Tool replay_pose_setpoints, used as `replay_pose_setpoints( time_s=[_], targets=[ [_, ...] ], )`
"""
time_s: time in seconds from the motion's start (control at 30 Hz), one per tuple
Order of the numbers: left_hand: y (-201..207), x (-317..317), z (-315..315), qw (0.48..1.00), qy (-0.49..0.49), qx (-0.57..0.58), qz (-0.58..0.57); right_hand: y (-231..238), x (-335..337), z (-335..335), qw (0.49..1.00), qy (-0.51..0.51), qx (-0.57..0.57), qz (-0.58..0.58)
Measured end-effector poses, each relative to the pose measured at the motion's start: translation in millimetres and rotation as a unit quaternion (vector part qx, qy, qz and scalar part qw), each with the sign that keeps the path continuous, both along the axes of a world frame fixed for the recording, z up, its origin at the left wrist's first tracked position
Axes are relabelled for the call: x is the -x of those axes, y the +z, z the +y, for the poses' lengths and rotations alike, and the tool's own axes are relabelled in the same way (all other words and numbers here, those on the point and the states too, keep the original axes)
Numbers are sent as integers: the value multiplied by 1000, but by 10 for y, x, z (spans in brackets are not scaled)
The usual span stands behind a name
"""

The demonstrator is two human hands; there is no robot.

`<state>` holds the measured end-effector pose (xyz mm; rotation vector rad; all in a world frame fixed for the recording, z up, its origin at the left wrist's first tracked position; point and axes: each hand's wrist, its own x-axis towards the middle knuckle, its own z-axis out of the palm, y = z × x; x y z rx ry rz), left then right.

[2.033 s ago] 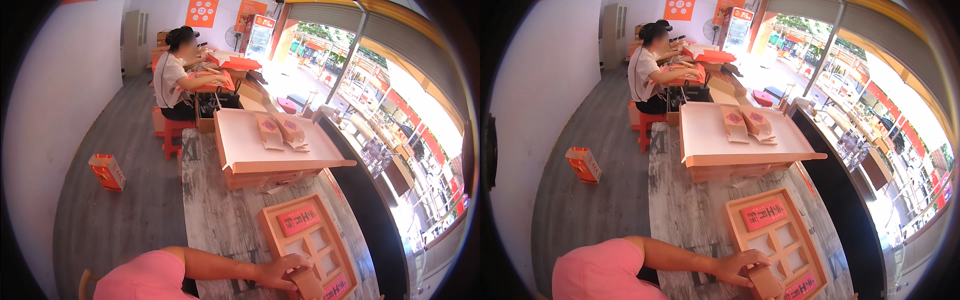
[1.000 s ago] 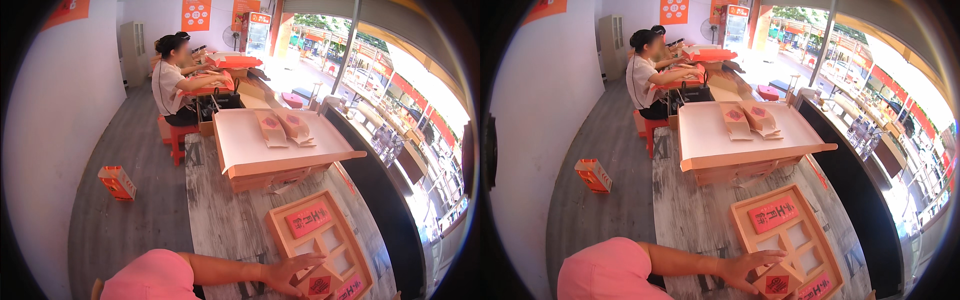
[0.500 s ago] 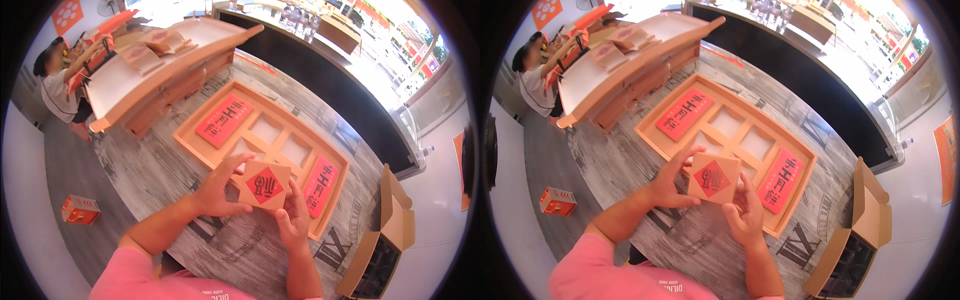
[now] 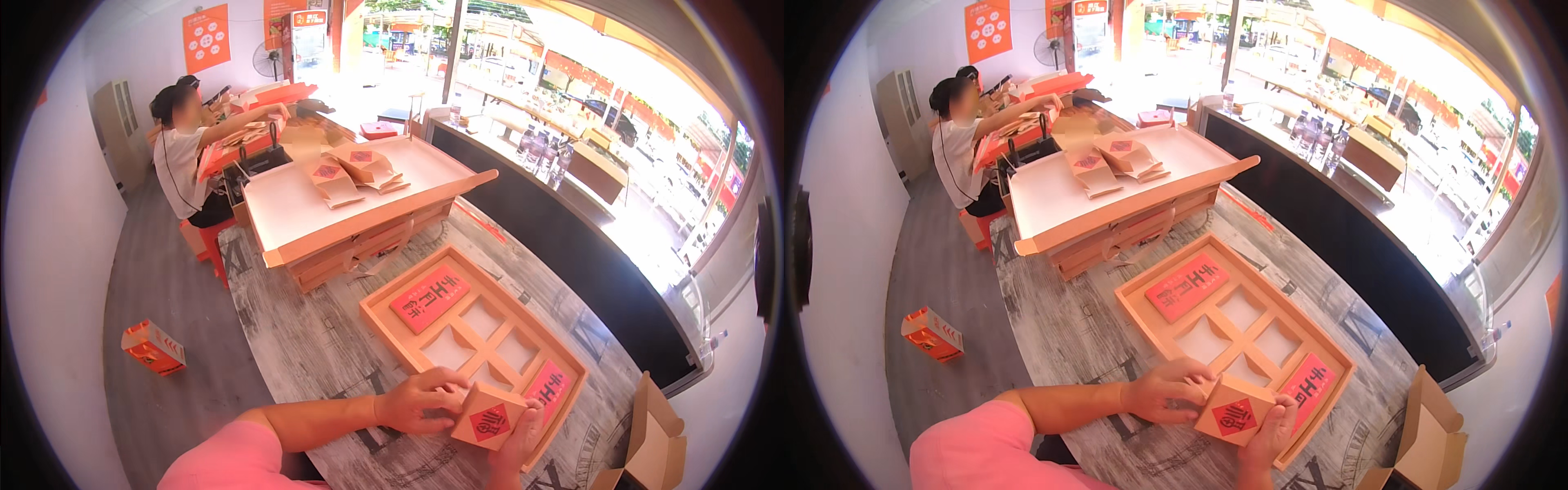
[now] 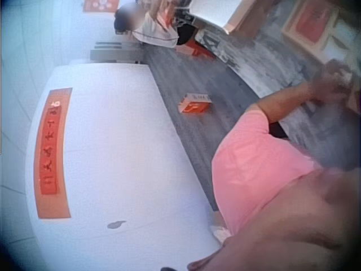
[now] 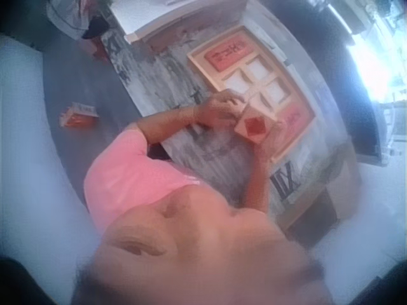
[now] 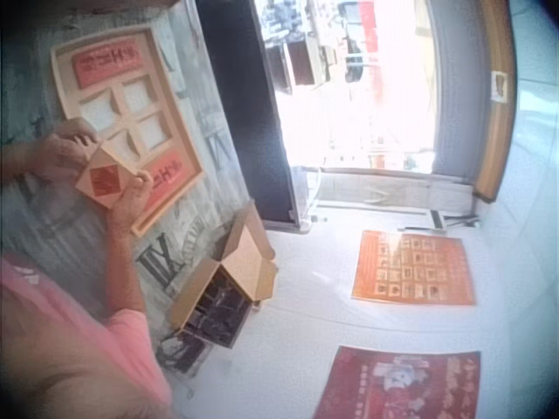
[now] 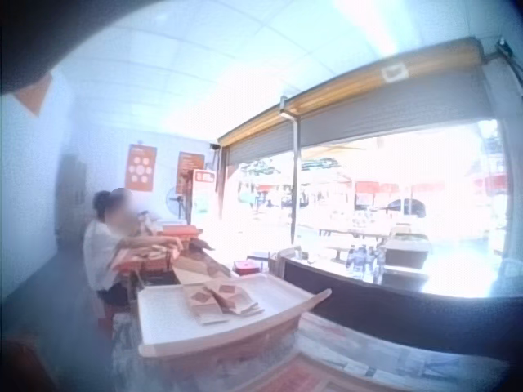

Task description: The person assembles cardboard gift boxes by folding paper inserts, placing them into a wooden tray, and then folding and placing small paper box lids onto the tray sections.

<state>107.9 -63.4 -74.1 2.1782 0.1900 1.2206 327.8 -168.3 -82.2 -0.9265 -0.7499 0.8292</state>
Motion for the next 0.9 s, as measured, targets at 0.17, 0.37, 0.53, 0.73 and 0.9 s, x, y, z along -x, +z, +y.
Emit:
replay_pose_setpoints(
  time_s=[0.17, 0.37, 0.53, 0.73, 0.9],
  targets=[
    [1, 89, 25, 999, 16, 13, -36, 57, -8, 15, 989, 148, 15, -19],
    [23, 72, 11, 990, -28, 133, -49, 236, -6, -19, 963, 136, 11, -234],
    [140, 106, -10, 996, -17, 57, 60, 65, -19, -54, 986, 140, 28, -85],
    [389, 157, 34, 992, -22, -36, 121, -111, 6, -25, 985, 129, 23, -109],
    [559, 71, 70, 974, -70, -108, 186, -86, 40, -25, 985, 121, 8, -119]
  ],
)
